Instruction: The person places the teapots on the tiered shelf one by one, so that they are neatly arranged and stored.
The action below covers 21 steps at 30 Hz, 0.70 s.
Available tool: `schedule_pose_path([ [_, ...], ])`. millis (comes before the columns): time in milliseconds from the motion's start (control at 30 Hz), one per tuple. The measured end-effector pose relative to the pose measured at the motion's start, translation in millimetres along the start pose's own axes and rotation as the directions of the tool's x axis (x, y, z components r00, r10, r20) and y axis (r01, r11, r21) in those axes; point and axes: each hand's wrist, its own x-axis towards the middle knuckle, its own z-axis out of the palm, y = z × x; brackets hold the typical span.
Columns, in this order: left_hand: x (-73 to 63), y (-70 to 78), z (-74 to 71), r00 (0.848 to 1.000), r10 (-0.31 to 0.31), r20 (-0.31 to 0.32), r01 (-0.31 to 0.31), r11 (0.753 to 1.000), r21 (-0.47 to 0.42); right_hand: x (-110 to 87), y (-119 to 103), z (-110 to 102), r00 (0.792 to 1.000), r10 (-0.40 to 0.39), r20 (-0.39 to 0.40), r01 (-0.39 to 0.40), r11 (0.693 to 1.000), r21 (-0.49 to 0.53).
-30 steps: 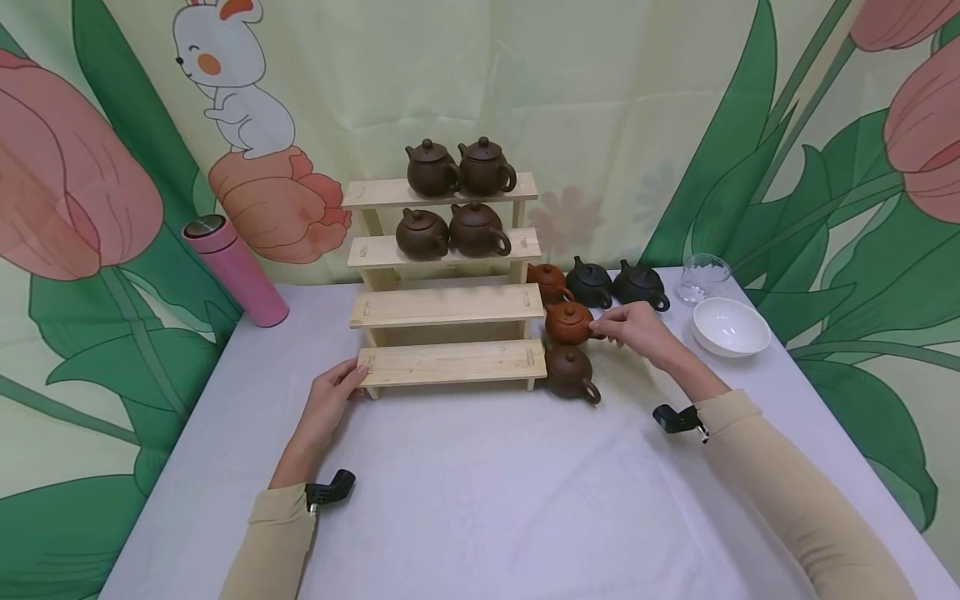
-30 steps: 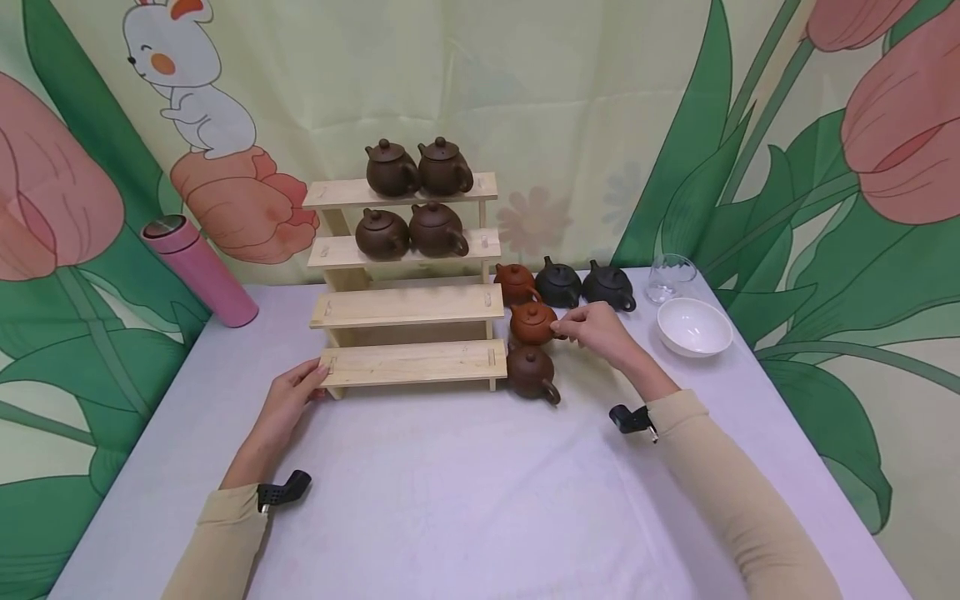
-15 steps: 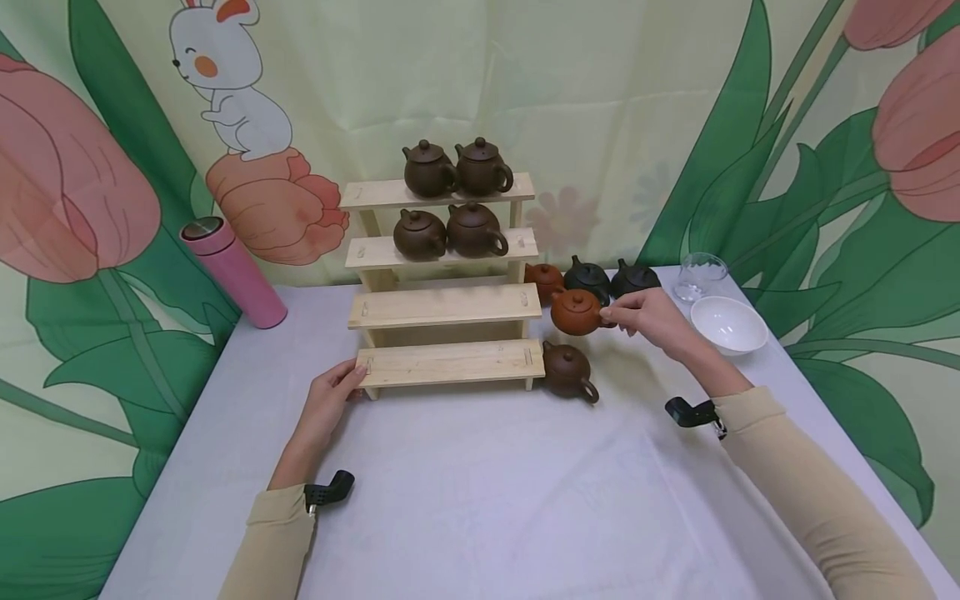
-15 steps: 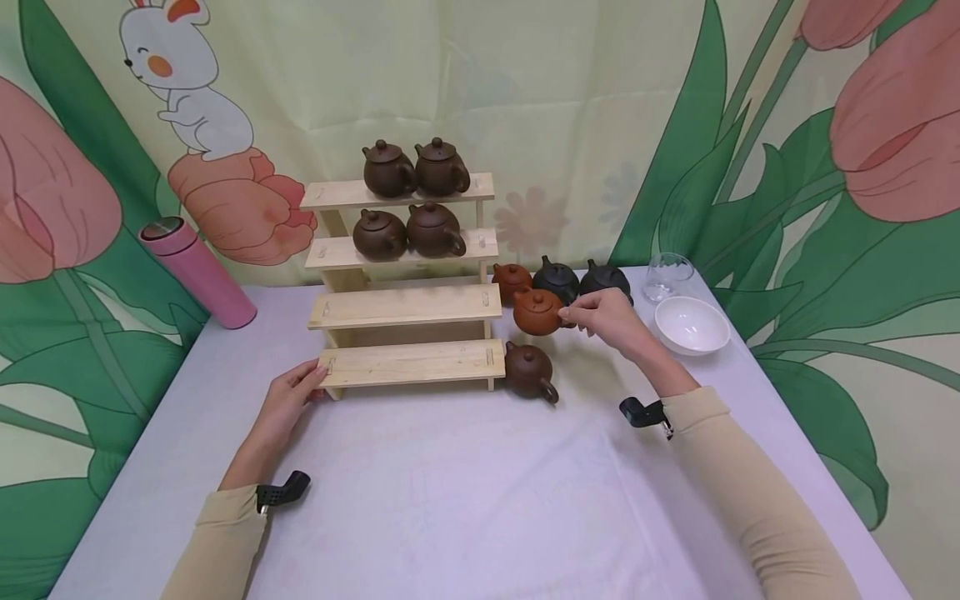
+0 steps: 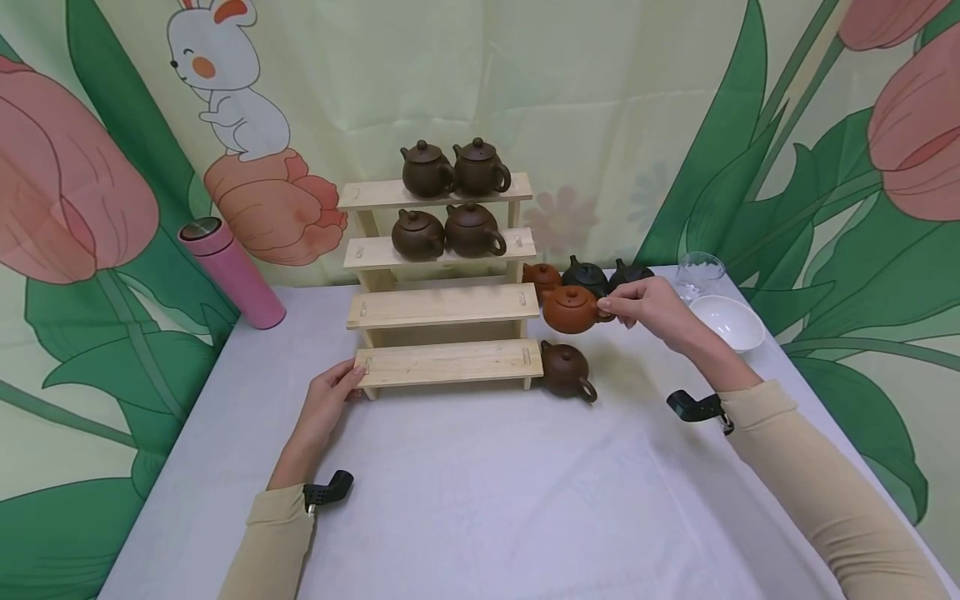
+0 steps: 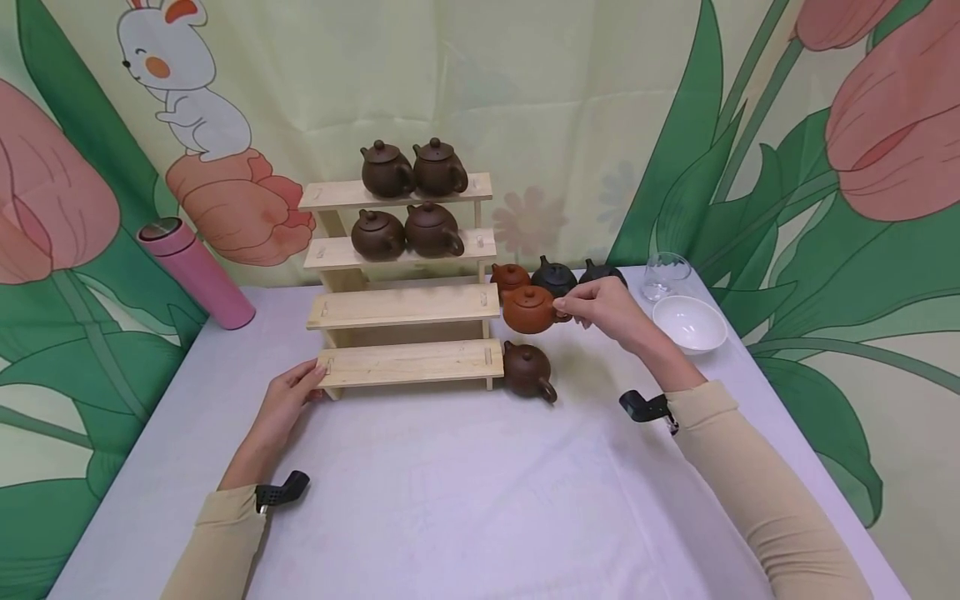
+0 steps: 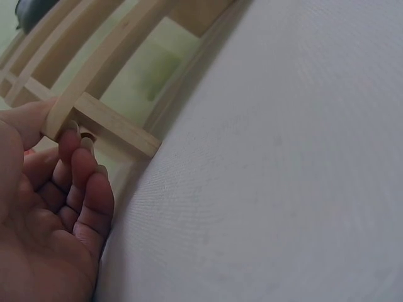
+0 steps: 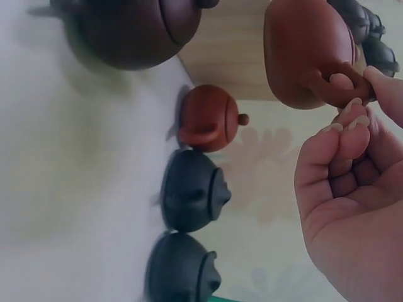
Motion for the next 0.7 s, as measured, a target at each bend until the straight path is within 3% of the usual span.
schedule_pose_path([
  [400, 3.6, -1.0, -0.7, 1.000, -0.011, -0.010, 0.011, 1.000, -0.007, 7.4, -23.2, 7.6, 0.998, -0.062, 0.019, 0.060, 0.994, 0.095],
  [700, 2.6, -0.9, -0.4, 1.000, -0.002, -0.001, 0.002, 1.000, -0.018, 20.2, -33.8, 49.0, 0.992, -0.116, 0.047, 0.105, 0.975, 0.194],
])
